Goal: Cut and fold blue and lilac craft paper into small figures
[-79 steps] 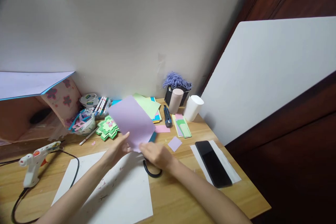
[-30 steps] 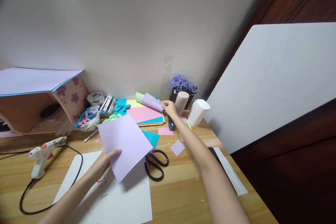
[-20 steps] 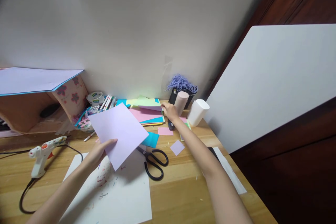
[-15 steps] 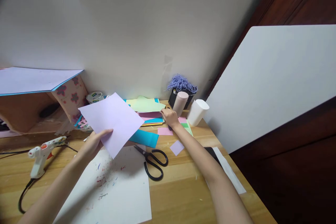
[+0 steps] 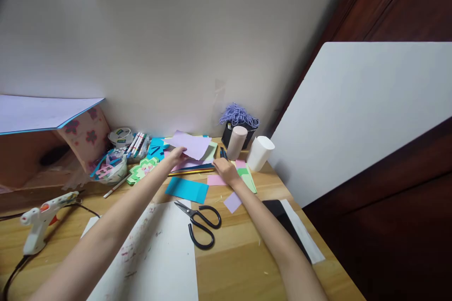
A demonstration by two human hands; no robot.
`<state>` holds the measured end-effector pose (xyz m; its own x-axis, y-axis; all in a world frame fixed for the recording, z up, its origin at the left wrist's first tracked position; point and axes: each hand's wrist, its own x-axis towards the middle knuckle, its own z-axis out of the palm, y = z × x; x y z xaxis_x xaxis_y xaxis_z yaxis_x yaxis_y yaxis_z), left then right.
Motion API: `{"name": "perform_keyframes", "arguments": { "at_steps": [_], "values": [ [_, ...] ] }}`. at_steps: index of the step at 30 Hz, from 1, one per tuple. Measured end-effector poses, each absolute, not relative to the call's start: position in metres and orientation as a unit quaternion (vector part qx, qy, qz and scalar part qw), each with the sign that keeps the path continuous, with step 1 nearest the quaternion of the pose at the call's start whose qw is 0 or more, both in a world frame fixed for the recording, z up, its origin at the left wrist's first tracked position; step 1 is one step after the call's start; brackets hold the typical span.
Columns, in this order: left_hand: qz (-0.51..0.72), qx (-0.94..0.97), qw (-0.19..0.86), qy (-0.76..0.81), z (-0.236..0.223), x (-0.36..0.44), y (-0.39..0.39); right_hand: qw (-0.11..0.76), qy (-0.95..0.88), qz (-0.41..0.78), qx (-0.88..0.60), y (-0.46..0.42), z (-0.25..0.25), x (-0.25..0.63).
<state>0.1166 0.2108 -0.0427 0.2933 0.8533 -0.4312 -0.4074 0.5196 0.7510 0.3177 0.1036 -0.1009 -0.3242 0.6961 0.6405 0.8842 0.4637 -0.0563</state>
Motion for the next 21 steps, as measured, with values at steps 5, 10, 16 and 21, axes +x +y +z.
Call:
{"name": "perform_keyframes", "arguments": {
  "at_steps": [5,10,16,21],
  "values": [
    [0.364,0.283,0.763,0.453,-0.054,0.132,0.214,0.313,-0.82,-0.187,-0.441,0.079,-0.075,0.338],
    [0.235,0.324,0.804,0.44,-0.039,0.123,0.201,0.415,-0.781,-0.226,-0.408,0.041,-0.043,0.342],
    [0.073,0.514,0.823,0.232,-0.027,0.105,0.125,0.592,-0.696,-0.152,-0.377,0.026,-0.043,0.314],
    [0.134,0.551,0.791,0.228,-0.037,0.092,0.079,0.62,-0.656,-0.066,-0.426,0.029,-0.065,0.293]
  ]
}}
